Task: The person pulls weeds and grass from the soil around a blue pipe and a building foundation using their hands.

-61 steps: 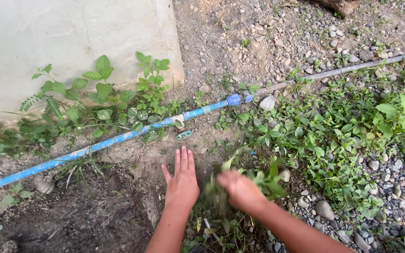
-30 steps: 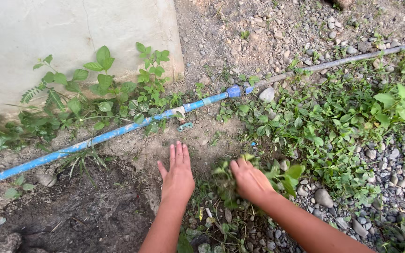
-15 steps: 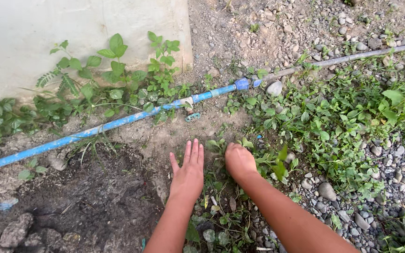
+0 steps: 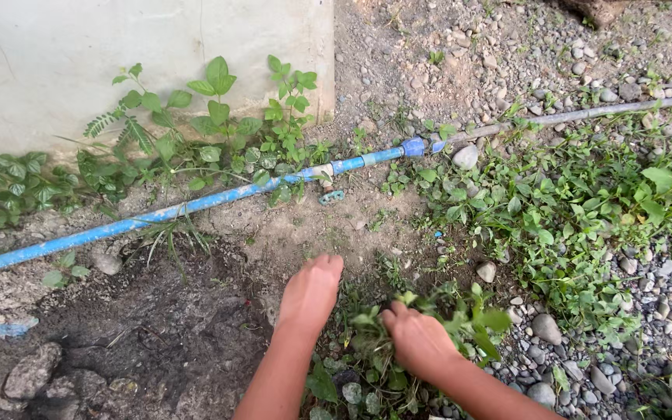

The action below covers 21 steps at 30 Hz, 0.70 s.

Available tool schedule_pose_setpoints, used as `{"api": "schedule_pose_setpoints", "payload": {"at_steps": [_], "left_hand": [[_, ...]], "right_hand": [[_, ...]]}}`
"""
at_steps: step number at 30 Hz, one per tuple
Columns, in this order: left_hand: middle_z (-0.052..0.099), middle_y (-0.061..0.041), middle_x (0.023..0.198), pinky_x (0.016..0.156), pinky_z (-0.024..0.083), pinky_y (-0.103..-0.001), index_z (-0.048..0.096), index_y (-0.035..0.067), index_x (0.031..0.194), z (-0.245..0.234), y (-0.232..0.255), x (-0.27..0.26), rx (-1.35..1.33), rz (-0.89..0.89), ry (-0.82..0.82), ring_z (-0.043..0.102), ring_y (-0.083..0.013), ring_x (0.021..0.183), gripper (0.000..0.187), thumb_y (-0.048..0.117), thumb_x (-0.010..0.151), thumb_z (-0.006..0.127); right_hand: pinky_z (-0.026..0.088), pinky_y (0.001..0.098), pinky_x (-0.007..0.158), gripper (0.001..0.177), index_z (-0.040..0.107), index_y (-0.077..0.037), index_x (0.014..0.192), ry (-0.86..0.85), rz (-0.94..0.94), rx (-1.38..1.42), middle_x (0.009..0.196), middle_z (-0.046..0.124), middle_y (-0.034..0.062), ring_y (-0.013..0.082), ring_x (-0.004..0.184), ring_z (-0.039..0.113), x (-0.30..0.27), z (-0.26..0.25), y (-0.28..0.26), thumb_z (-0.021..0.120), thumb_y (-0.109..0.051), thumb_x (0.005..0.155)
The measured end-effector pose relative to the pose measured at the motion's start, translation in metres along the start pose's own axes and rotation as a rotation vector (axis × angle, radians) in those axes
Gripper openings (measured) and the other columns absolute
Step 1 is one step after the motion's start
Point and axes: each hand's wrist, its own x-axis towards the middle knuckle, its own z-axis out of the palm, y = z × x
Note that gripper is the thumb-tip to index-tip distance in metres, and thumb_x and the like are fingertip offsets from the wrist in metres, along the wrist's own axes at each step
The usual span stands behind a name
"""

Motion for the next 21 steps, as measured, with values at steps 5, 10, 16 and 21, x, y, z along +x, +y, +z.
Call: {"api": "schedule_pose_setpoints", "payload": {"at_steps": [5,10,16,21], "left_hand": [[0.071,-0.017,0.098,0.073,0.060,-0.047,0.060,0.005,0.102,0.001,0.011,0.014,-0.039,0.026,0.014,0.074,-0.0353,0.087,0.016,0.000,0.087,0.058],[0.070,-0.013,0.092,0.073,0.060,-0.044,0.059,0.008,0.100,0.002,0.019,0.018,-0.097,0.103,0.130,0.073,-0.0315,0.091,0.010,0.005,0.090,0.059],[0.052,-0.014,0.138,0.105,0.038,-0.059,0.054,0.008,0.130,-0.016,0.027,0.009,0.067,-0.002,0.008,0.044,-0.0328,0.135,0.049,0.027,0.088,0.070],[0.019,-0.013,0.165,0.115,0.008,-0.074,0.042,0.012,0.149,-0.029,0.028,-0.002,0.175,-0.093,-0.137,0.009,-0.0343,0.154,0.073,0.036,0.087,0.073]], "right_hand": [[0.064,0.0367,0.062,0.037,0.060,0.006,0.106,0.398,-0.048,-0.051,0.133,0.056,0.0275,0.0321,0.087,0.071,0.037,-0.015,-0.001,0.064,0.006,0.069],[0.064,0.0340,0.056,0.056,0.054,0.011,0.129,0.465,0.243,-0.161,0.123,0.059,0.0287,0.0280,0.075,0.073,0.087,-0.003,0.010,0.065,-0.001,0.075],[0.062,0.0329,0.062,0.016,0.067,0.003,0.102,0.366,0.455,-0.342,0.096,0.070,0.0137,0.0249,0.085,0.072,0.127,0.023,0.017,0.061,-0.010,0.094],[0.062,0.0261,0.054,0.029,0.066,0.006,0.112,0.172,0.252,-0.492,0.091,0.072,0.0129,0.0153,0.075,0.071,0.124,0.022,0.033,0.061,-0.016,0.094]]}}
